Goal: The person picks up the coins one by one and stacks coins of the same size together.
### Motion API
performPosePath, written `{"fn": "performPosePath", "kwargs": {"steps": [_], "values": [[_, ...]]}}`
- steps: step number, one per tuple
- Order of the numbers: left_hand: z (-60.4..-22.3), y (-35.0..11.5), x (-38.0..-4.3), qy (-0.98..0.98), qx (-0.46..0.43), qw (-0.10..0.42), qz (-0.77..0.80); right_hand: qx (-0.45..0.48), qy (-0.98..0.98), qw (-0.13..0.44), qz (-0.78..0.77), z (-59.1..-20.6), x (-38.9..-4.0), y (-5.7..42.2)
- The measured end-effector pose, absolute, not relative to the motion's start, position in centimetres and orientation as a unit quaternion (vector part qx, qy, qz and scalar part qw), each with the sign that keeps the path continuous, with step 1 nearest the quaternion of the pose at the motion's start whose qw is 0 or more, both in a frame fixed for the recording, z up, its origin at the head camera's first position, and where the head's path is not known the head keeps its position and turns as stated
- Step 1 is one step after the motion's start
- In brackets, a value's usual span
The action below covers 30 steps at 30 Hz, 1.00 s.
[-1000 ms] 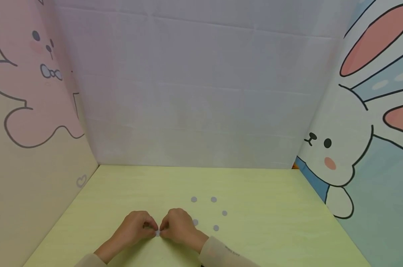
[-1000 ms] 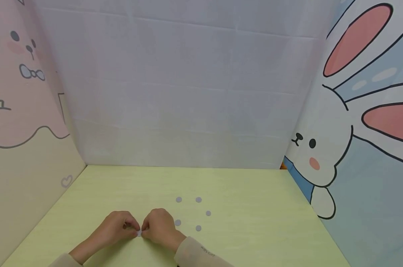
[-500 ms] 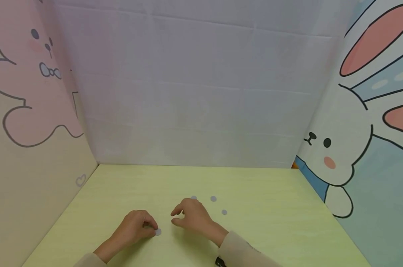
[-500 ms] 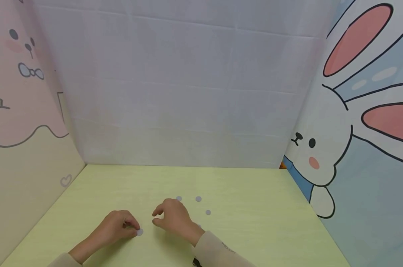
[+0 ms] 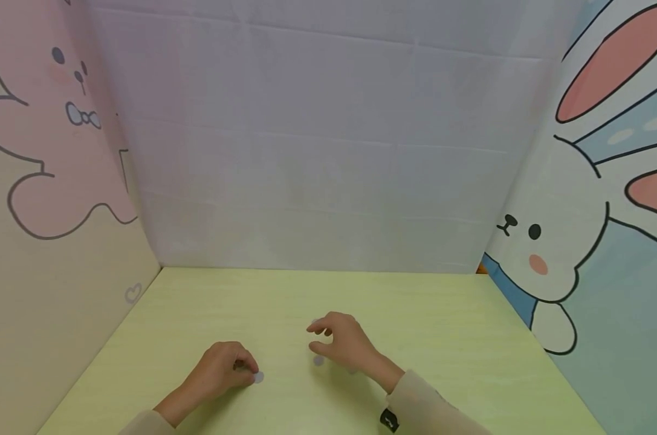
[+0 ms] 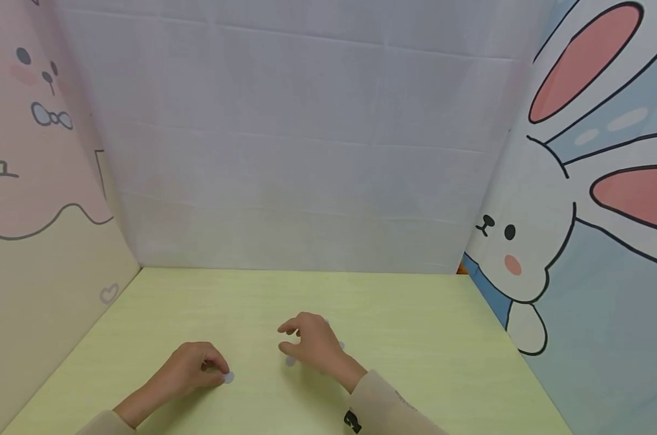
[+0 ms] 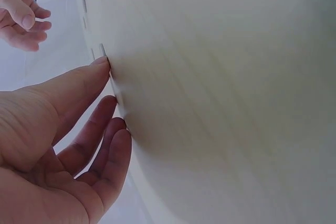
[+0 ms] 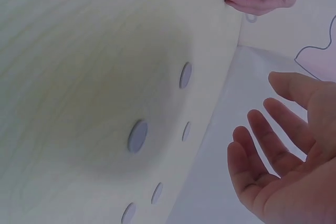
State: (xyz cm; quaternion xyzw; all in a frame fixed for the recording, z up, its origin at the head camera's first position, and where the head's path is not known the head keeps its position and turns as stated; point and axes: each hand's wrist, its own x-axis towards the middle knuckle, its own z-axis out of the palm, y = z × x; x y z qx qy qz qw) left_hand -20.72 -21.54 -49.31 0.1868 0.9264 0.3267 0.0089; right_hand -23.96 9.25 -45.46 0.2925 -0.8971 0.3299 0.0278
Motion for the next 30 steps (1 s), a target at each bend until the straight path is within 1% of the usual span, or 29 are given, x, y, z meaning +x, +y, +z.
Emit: {"fn": "performPosePath", "kwargs": {"steps": [2, 7, 10, 16, 23, 30], "values": [[-49.4, -21.5, -20.7, 0.927, 0.187, 0.007, 0.325, 0.296, -0.888, 0.026, 0.352, -45.7, -24.1, 9.8], [-49.5, -21.4, -20.9, 0.928, 0.189, 0.002, 0.32, 0.287, -0.861, -0.005, 0.42, -46.1, -24.3, 11.0], [-49.4, -21.4, -20.8, 0.93, 0.186, 0.002, 0.318, 0.28, -0.856, -0.014, 0.434, -46.3, -24.3, 11.5], [-49.3, -21.3, -20.7, 0.93, 0.183, 0.001, 0.319, 0.267, -0.854, -0.028, 0.445, -47.0, -24.2, 12.3], [-49.4, -21.3, -20.7, 0.933, 0.178, 0.001, 0.314, 0.264, -0.856, -0.061, 0.44, -48.0, -24.0, 12.5], [-49.2, -21.3, -20.6, 0.929, 0.186, 0.003, 0.32, 0.277, -0.869, -0.055, 0.405, -48.9, -24.0, 12.1]]}}
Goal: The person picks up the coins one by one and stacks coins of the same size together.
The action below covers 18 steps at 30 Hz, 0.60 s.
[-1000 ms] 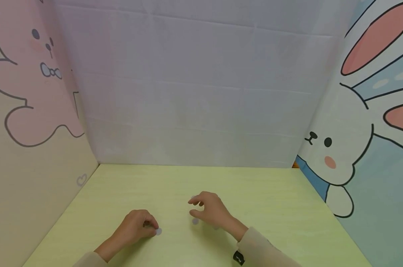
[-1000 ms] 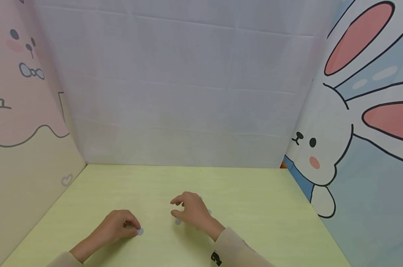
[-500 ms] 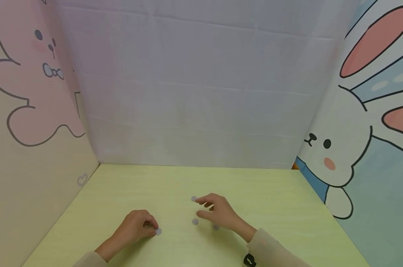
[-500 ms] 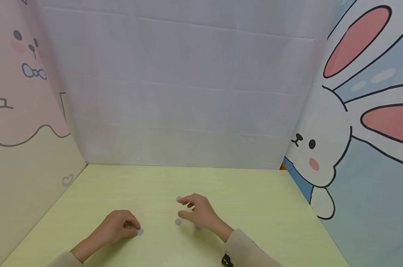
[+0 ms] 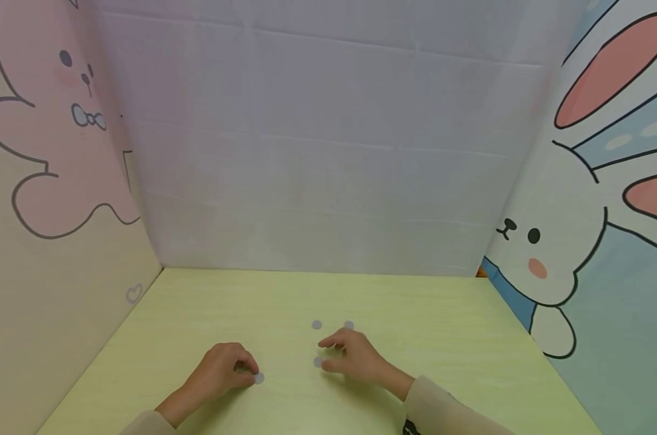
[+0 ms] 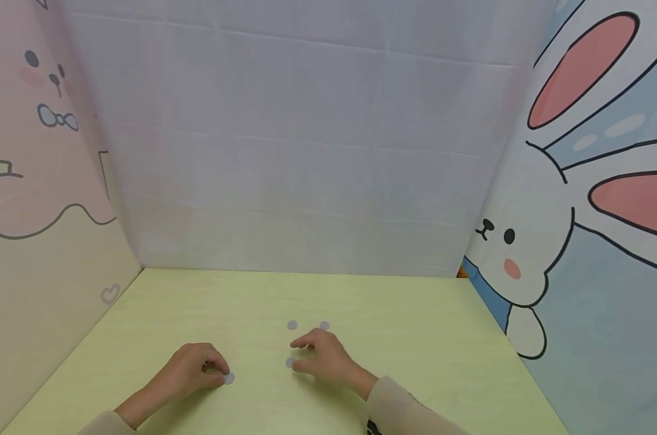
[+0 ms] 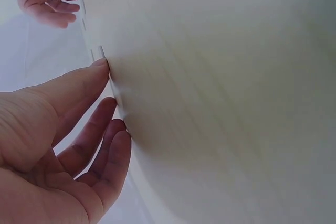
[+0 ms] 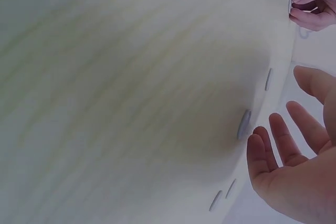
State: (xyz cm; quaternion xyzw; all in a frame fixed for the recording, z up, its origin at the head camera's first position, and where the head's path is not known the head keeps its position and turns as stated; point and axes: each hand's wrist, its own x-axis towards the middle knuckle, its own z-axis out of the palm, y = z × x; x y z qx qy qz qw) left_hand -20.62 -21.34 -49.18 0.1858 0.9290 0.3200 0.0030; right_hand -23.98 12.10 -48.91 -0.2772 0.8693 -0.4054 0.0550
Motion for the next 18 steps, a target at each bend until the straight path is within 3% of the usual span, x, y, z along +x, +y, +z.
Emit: {"fn": "performPosePath", "kwargs": {"steps": [18], "values": [[-49.19, -21.42, -20.54, 0.931, 0.178, 0.008, 0.318, -0.27, 0.902, 0.072, -0.329, -49.33, -24.23, 11.42]]}}
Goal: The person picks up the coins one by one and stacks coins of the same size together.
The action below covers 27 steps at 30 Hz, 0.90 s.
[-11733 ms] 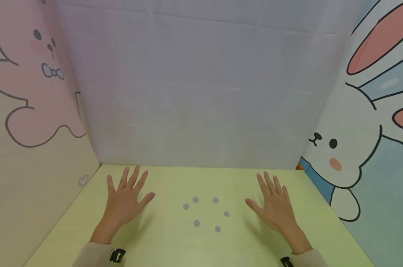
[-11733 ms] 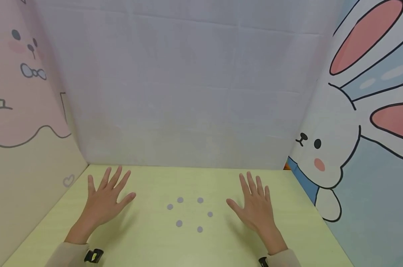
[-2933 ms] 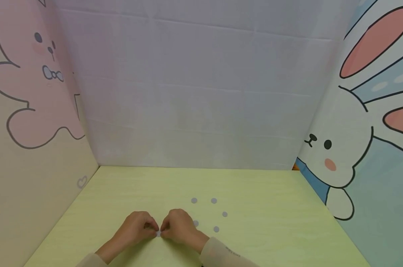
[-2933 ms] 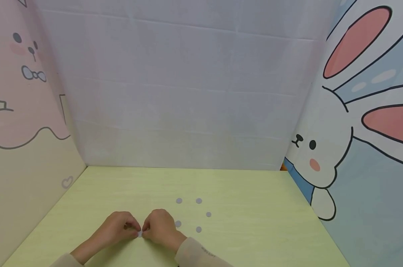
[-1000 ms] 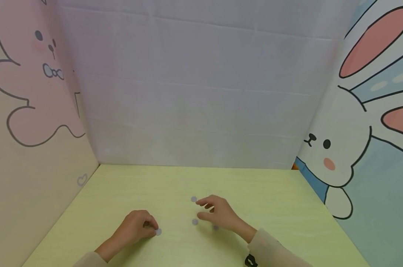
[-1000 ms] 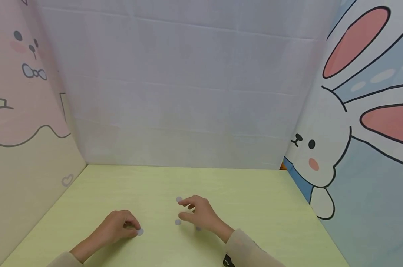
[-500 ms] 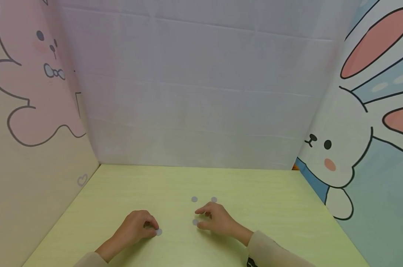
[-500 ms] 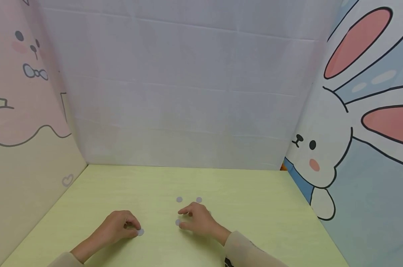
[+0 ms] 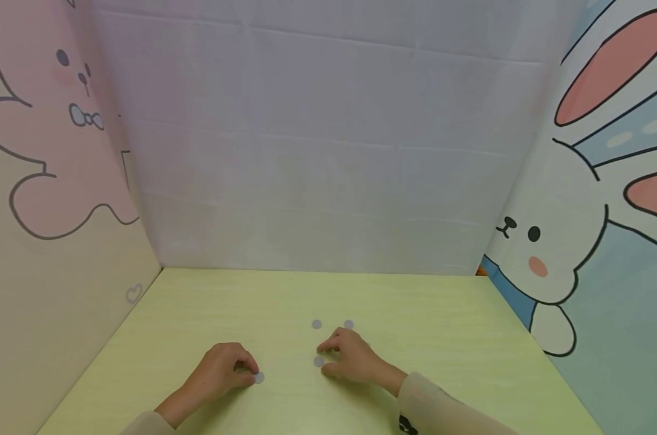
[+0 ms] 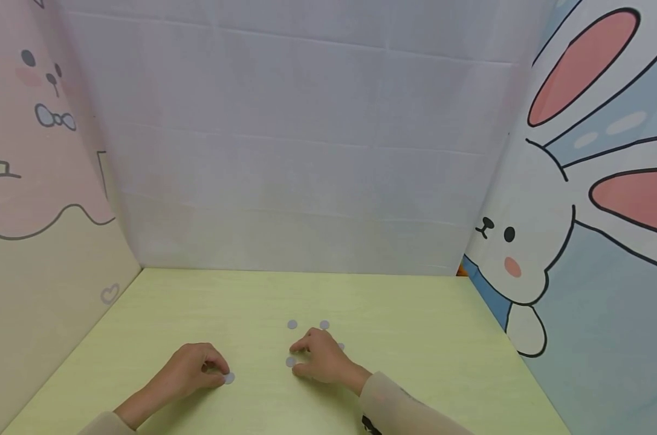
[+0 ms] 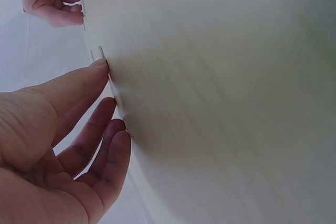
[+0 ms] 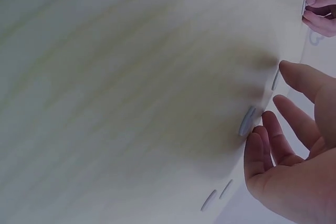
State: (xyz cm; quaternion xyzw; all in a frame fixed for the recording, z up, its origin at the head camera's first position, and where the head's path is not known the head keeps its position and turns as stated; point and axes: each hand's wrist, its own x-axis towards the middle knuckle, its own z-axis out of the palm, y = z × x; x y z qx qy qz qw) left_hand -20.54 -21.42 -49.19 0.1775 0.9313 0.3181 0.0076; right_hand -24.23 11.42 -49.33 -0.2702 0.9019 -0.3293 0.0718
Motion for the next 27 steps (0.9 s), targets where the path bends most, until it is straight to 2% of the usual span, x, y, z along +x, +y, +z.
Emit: {"fn": "performPosePath", "kwargs": {"steps": [27], "values": [[-49.36, -21.25, -20.65, 0.934, 0.173, 0.005, 0.312, -0.284, 0.91, 0.03, -0.3, -49.67, -24.75, 10.9]]}}
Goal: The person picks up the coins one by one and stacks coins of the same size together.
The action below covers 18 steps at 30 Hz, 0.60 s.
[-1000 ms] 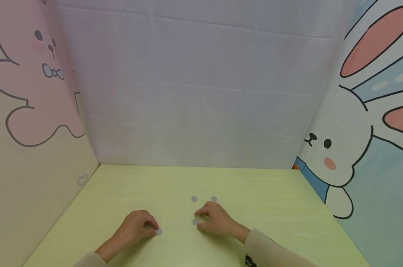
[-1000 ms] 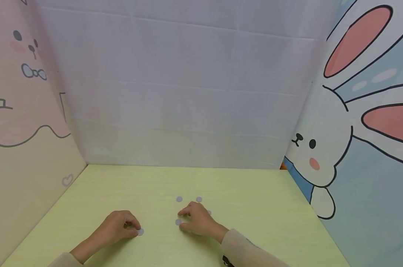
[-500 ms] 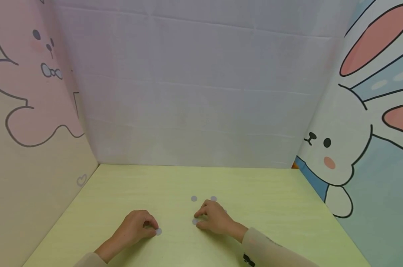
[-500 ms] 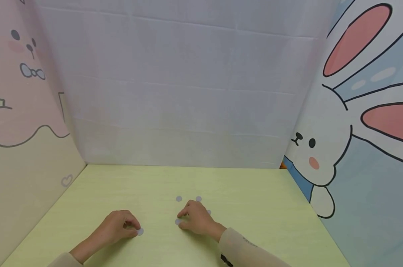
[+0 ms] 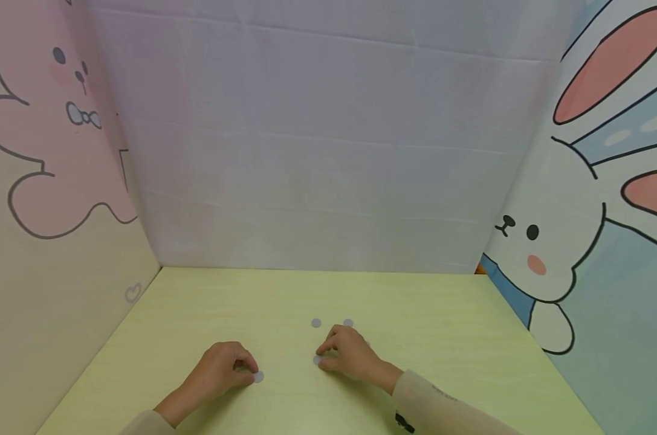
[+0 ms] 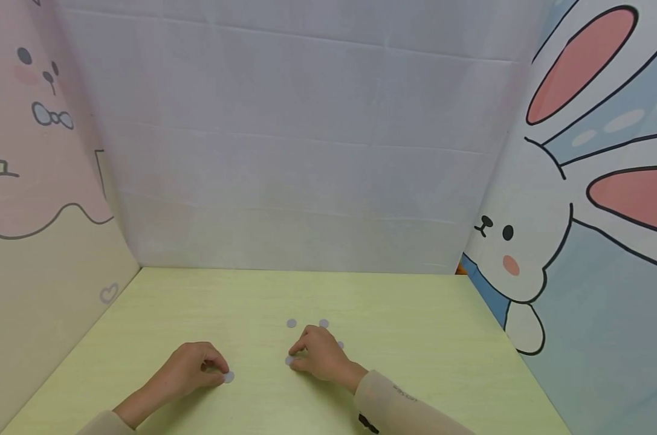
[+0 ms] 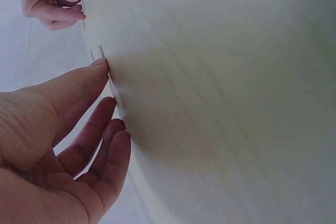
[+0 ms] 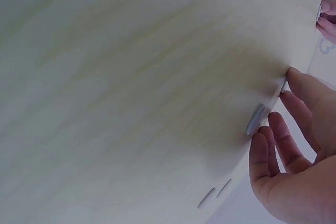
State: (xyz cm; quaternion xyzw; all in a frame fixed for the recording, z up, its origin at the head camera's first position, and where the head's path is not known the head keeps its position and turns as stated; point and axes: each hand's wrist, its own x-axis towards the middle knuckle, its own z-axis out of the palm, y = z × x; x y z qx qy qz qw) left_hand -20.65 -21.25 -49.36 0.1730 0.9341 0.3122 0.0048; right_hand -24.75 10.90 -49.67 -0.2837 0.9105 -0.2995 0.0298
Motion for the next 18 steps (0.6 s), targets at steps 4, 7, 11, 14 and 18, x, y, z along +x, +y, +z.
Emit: {"fn": "performPosePath", "kwargs": {"steps": [4, 7, 11, 14, 18], "values": [[-49.38, -21.26, -20.62, 0.934, 0.174, 0.004, 0.313, -0.283, 0.911, 0.029, -0.298, -49.56, -24.66, 10.89], [-49.42, -21.25, -20.61, 0.933, 0.174, 0.003, 0.314, -0.285, 0.911, 0.029, -0.298, -49.45, -24.57, 10.88], [-49.44, -21.23, -20.6, 0.933, 0.174, 0.002, 0.314, -0.292, 0.91, 0.024, -0.293, -49.44, -24.59, 10.87], [-49.44, -21.21, -20.6, 0.933, 0.175, 0.002, 0.313, -0.294, 0.913, 0.019, -0.281, -49.55, -24.7, 10.85], [-49.4, -21.19, -20.58, 0.933, 0.176, 0.002, 0.312, -0.297, 0.917, 0.013, -0.267, -49.7, -24.81, 10.84]]}}
